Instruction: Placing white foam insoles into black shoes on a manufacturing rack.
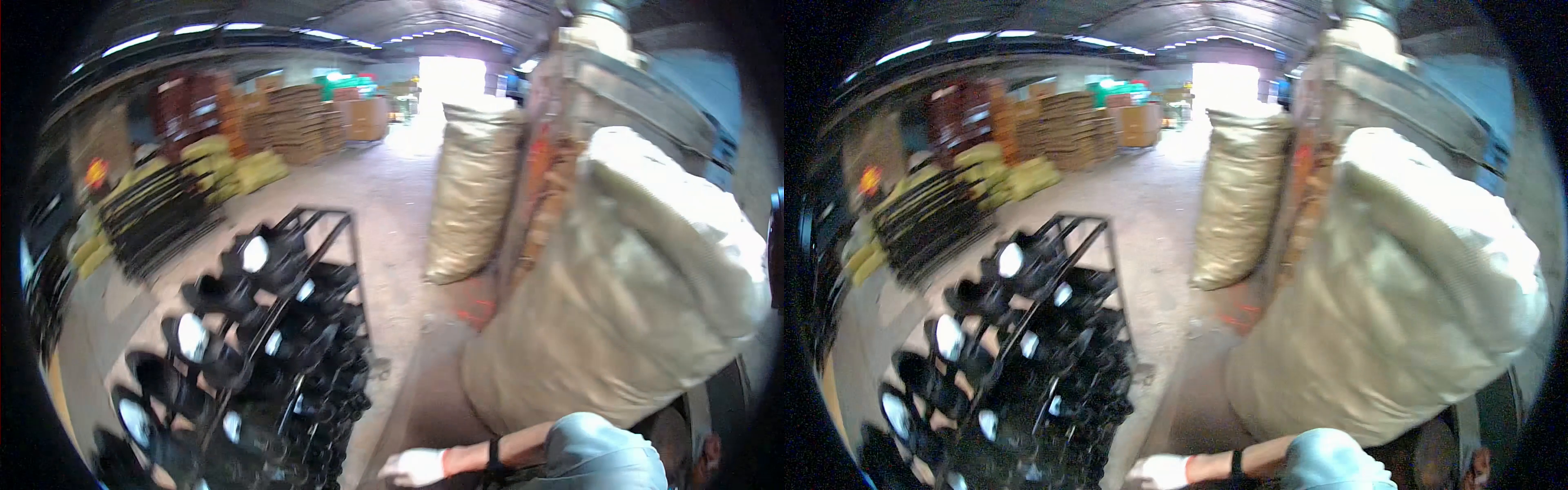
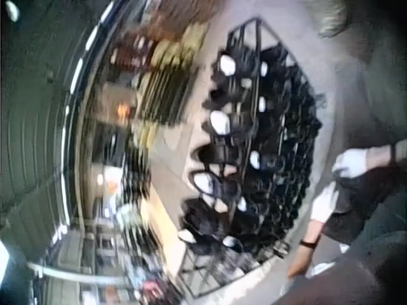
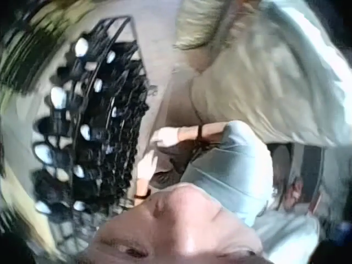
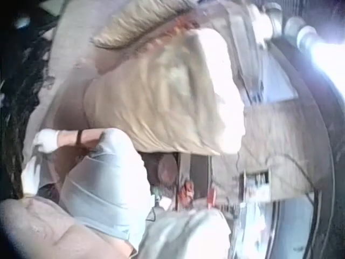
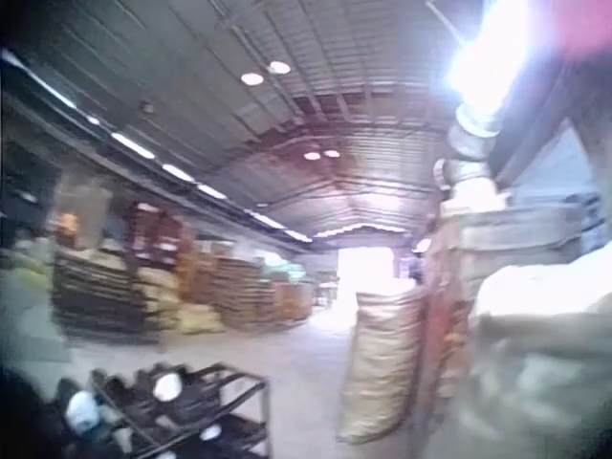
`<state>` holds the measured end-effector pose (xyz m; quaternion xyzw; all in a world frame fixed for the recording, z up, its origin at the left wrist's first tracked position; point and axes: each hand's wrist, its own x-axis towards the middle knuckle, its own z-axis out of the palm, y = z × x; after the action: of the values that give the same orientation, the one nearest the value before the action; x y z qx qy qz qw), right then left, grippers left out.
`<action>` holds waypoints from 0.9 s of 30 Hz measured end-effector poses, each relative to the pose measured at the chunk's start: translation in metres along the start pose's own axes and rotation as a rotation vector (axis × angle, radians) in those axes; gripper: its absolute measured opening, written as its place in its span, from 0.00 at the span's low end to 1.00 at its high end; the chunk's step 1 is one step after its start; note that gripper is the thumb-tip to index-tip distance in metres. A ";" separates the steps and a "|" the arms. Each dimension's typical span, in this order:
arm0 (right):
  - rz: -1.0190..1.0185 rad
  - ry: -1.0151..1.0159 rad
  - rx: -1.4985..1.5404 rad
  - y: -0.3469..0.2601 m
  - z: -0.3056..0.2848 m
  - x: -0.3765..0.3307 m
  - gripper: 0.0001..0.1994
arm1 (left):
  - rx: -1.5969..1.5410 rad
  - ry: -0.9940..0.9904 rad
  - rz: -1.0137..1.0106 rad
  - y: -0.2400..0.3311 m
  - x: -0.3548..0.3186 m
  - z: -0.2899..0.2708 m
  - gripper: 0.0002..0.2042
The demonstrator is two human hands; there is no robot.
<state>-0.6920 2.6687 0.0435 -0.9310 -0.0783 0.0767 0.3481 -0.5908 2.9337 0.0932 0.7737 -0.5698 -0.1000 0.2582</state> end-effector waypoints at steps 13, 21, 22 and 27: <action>0.981 1.454 -0.612 -0.427 -0.484 -0.477 0.33 | -0.639 -0.001 1.304 0.545 0.346 -0.281 0.31; 1.831 1.061 -0.251 -0.292 -0.471 -0.702 0.55 | 0.177 -0.407 1.178 0.691 0.399 -0.154 0.37; 1.822 1.121 -0.197 -0.290 -0.466 -0.707 0.54 | 0.180 -0.412 1.169 0.693 0.410 -0.136 0.37; 1.672 1.066 -0.136 -0.282 -0.500 -0.665 0.56 | 0.165 -0.345 1.043 0.706 0.446 -0.083 0.37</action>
<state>-1.2681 2.4284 0.6609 -0.6177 0.7657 -0.1355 0.1177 -0.9924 2.3879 0.5885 0.3791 -0.9174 -0.0391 0.1148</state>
